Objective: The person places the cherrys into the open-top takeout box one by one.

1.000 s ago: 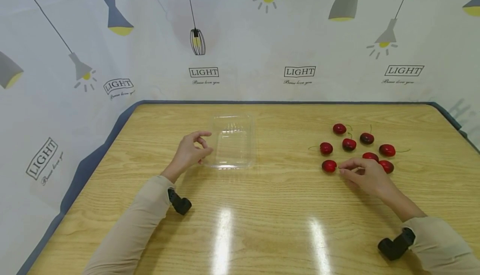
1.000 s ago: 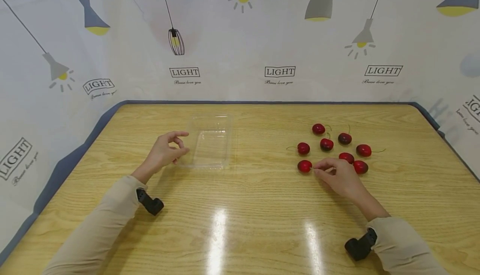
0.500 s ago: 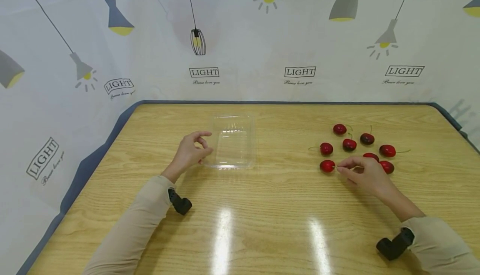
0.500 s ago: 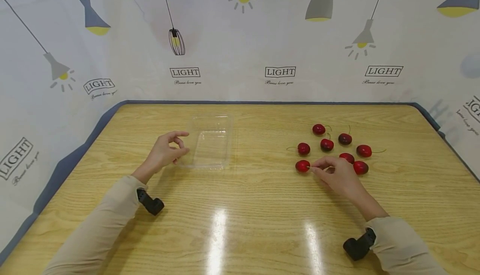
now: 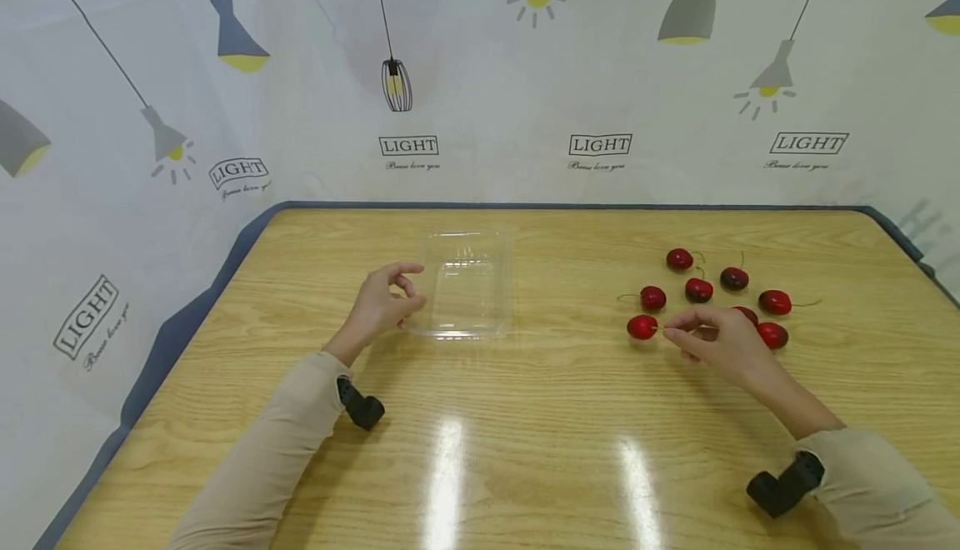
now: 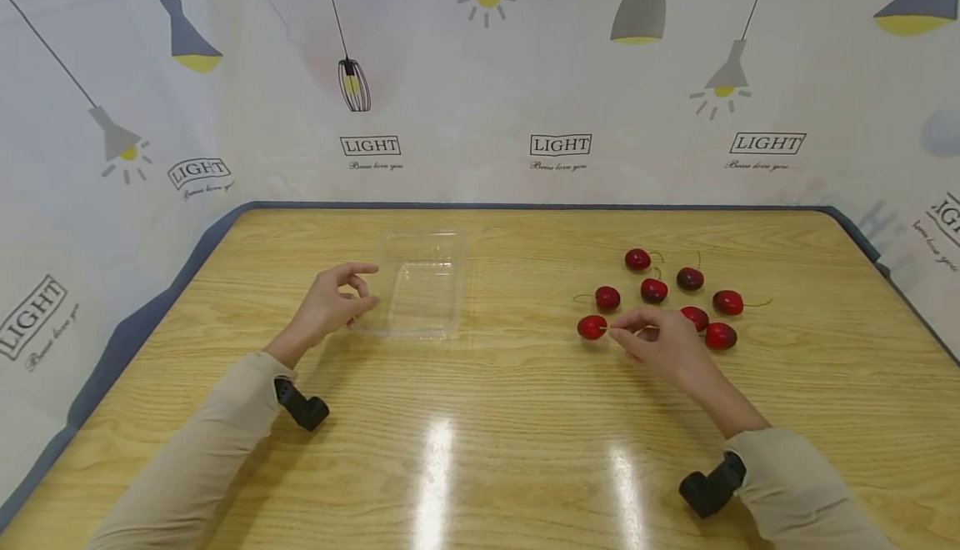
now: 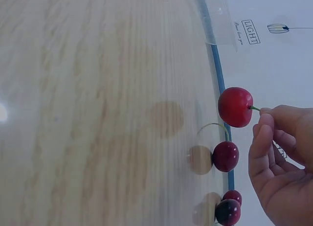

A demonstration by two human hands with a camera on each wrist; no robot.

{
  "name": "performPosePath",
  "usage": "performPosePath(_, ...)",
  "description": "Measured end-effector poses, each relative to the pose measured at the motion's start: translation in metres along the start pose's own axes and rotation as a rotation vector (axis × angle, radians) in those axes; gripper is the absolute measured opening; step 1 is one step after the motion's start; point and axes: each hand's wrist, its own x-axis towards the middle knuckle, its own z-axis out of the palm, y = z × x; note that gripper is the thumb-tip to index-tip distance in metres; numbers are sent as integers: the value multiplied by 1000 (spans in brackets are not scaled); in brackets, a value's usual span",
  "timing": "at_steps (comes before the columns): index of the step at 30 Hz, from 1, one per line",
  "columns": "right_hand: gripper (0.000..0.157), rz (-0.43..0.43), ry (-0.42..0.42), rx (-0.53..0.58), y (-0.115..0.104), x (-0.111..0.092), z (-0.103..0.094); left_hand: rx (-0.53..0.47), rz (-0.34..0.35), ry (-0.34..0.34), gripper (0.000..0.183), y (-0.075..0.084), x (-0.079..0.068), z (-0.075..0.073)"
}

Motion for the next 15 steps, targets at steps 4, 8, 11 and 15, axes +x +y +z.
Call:
performPosePath(4, 27, -11, -15, 17, -6, 2, 0, 0, -4, 5, 46, 0, 0, 0)
performPosePath(8, 26, -20, -20, 23, -12, 5, 1, -2, -8, 6, 47, 0, -1, 0)
performPosePath(11, 24, -29, -19, 25, -16, 7, 1, -7, -11, 7, 47, 1, -1, 0)
performPosePath(15, 22, -50, -34, 35, -23, 11, 1, -12, -16, 8, 46, 1, 0, 0)
